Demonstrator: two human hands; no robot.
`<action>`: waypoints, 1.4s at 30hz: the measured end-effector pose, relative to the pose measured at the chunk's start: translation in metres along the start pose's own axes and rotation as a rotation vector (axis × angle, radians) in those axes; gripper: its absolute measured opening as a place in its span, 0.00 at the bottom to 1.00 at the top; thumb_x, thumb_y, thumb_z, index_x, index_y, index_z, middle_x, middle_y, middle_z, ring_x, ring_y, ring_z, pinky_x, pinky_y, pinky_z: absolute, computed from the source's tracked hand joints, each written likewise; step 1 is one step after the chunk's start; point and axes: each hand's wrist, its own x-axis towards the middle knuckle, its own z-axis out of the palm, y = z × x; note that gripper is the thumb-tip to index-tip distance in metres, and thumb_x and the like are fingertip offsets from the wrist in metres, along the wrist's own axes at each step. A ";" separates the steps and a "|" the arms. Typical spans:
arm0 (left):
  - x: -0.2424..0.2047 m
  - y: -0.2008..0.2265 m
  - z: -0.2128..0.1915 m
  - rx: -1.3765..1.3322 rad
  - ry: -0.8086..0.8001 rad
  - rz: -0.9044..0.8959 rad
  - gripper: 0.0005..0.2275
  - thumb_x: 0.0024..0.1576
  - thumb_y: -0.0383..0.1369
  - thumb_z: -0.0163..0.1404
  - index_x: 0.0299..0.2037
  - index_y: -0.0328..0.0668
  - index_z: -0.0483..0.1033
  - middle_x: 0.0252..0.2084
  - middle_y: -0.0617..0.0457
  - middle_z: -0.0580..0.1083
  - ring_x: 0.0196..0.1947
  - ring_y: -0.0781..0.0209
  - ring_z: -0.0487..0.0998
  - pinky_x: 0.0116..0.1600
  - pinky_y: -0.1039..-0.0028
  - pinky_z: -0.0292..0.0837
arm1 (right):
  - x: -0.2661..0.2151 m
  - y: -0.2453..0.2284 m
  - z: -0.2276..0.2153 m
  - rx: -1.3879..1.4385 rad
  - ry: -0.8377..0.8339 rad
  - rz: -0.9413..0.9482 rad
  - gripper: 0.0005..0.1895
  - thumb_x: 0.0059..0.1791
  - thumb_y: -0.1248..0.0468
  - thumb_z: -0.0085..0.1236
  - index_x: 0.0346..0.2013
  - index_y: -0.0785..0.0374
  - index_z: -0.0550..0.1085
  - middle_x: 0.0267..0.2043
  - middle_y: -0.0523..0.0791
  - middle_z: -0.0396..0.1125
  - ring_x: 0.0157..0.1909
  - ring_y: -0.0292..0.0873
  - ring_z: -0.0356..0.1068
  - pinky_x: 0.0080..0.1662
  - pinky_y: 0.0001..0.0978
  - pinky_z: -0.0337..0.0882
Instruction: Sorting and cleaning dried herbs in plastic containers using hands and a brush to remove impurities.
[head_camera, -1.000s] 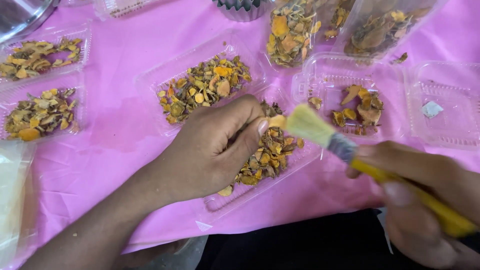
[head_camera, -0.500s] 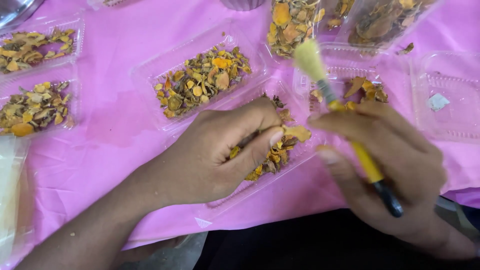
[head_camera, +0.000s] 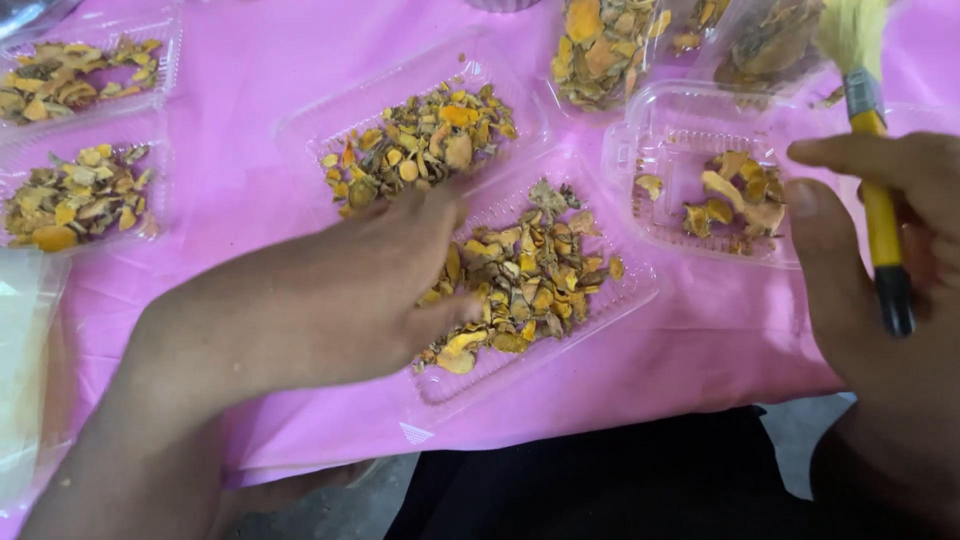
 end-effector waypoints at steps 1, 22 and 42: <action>-0.002 -0.004 0.005 -0.020 -0.032 0.025 0.26 0.64 0.45 0.49 0.60 0.34 0.54 0.63 0.37 0.58 0.67 0.45 0.58 0.66 0.55 0.56 | 0.001 -0.008 0.000 0.028 -0.002 0.035 0.11 0.68 0.75 0.51 0.63 0.83 0.74 0.50 0.59 0.63 0.46 0.51 0.62 0.54 0.39 0.61; 0.011 0.010 0.007 -0.169 0.123 0.214 0.10 0.69 0.31 0.42 0.33 0.43 0.60 0.32 0.53 0.66 0.33 0.57 0.70 0.40 0.61 0.68 | 0.011 -0.062 -0.013 0.108 -0.174 0.000 0.16 0.53 0.63 0.41 0.42 0.66 0.78 0.29 0.41 0.73 0.10 0.29 0.54 0.18 0.23 0.55; 0.017 0.015 0.017 -0.755 0.063 0.223 0.08 0.60 0.19 0.44 0.39 0.45 0.69 0.20 0.65 0.57 0.18 0.72 0.55 0.23 0.77 0.50 | -0.026 -0.047 -0.005 0.237 -0.160 -0.045 0.21 0.48 0.74 0.51 0.52 0.52 0.74 0.43 0.37 0.79 0.23 0.21 0.71 0.32 0.11 0.69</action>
